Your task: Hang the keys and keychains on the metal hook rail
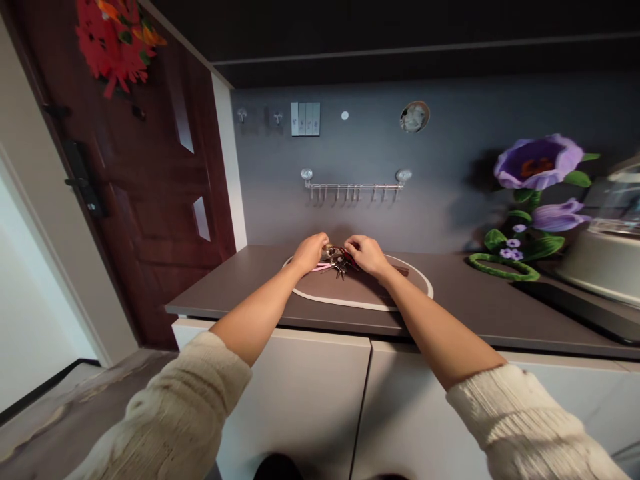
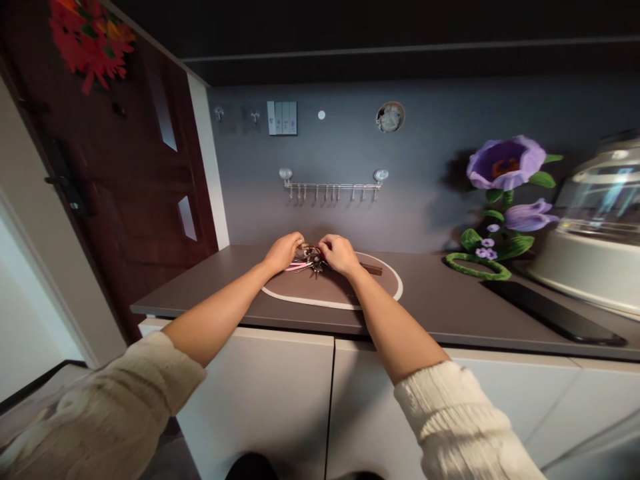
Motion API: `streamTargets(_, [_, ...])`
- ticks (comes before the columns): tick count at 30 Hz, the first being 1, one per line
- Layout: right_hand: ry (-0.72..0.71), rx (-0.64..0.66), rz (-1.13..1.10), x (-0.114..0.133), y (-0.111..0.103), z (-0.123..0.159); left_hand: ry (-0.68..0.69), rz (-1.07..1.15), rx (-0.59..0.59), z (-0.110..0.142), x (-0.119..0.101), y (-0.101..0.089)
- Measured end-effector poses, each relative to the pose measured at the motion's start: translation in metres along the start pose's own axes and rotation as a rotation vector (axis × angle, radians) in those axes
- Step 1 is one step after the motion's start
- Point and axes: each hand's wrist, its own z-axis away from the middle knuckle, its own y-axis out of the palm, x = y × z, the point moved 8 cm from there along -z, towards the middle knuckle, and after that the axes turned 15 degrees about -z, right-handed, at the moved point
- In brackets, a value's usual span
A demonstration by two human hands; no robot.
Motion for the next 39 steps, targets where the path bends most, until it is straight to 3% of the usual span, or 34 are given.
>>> streamTargets(10, [0.002, 0.046, -0.071, 0.004, 0.004, 0.001, -0.037, 0.085, -0.153, -0.002, 0.005, -0.013])
streamTargets(25, [0.053, 0.27, -0.135, -0.003, 0.029, 0.007, -0.126, 0.2, -0.278, -0.001, 0.012, -0.03])
streamTargets(31, [-0.017, 0.258, -0.141, 0.0, 0.031, 0.007, -0.143, 0.216, -0.294, 0.0, 0.011, -0.035])
streamTargets(39, [-0.048, 0.099, -0.101, 0.005, 0.012, 0.002, -0.214, 0.2, -0.343, 0.002, 0.019, -0.039])
